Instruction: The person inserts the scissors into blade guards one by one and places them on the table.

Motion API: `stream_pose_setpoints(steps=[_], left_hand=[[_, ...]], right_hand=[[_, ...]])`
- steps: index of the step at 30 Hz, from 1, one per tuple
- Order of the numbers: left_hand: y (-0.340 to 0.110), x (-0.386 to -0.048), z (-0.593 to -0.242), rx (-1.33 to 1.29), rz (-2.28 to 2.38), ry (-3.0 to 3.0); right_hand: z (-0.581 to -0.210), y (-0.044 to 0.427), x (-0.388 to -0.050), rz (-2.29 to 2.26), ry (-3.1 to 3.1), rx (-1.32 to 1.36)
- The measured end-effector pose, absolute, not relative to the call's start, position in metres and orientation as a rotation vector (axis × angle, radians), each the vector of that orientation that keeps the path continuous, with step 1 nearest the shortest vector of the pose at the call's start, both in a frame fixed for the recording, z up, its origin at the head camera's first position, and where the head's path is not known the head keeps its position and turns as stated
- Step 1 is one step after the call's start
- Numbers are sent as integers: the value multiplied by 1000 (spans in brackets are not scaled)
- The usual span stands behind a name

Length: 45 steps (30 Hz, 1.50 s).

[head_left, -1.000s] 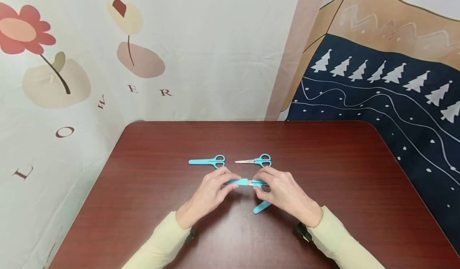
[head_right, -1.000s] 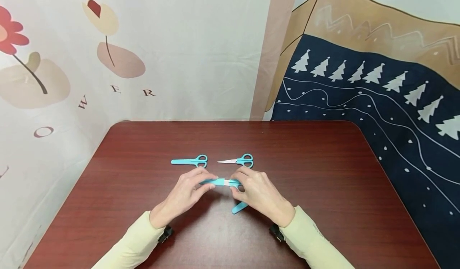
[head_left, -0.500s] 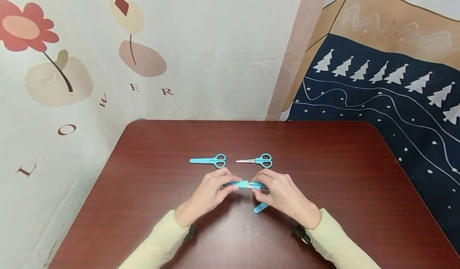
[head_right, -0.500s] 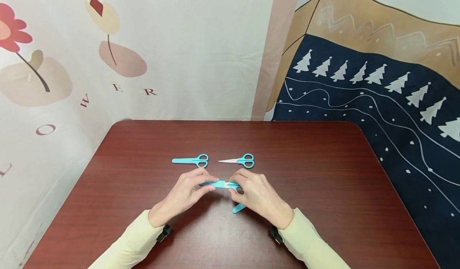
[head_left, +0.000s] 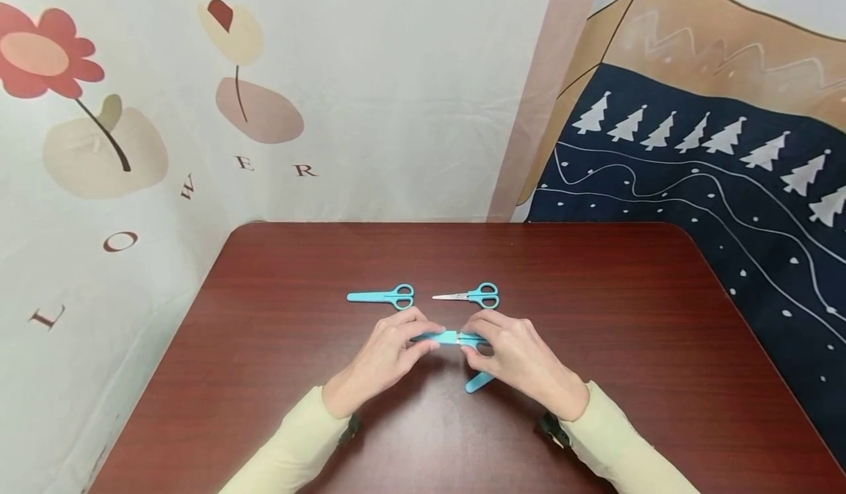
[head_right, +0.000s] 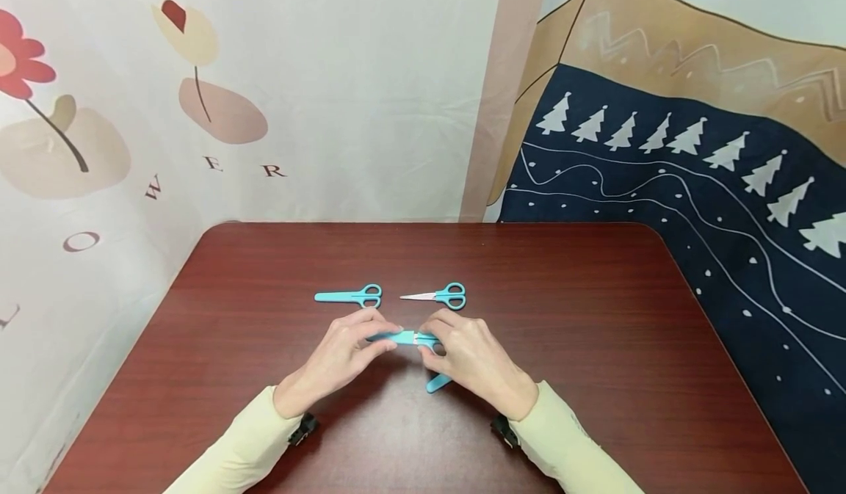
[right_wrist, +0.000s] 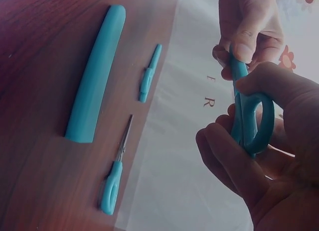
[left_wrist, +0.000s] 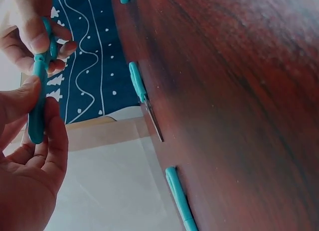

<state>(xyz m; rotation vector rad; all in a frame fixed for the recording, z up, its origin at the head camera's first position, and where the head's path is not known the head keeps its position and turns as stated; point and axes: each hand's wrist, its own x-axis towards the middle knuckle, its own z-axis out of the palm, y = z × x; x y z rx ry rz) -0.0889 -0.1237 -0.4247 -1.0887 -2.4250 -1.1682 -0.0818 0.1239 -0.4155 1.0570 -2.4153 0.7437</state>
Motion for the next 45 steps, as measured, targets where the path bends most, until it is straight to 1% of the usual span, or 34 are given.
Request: stream_pose_setpoints(steps=[8,22,35,40,45], left_hand=[[-119,-84,-423,-1033,-1139,-2439],[-121,-81,-426,-1026,-1167,-2460],[-119,-83,-424,-1072,-923,-2617],[-120,-83,-424,-1100,-893,-2587],[-127,-83,-425,-1087,-873,-2564]], right_hand=[[-416,122,-82,732,-2401,1073],[-418,118,-80,713,-2406,1109],[-431,119,-80,798,-2441,1097],[-431,120,-79,821,-2509,1072],[-428,132,-76,893,-2637,982]])
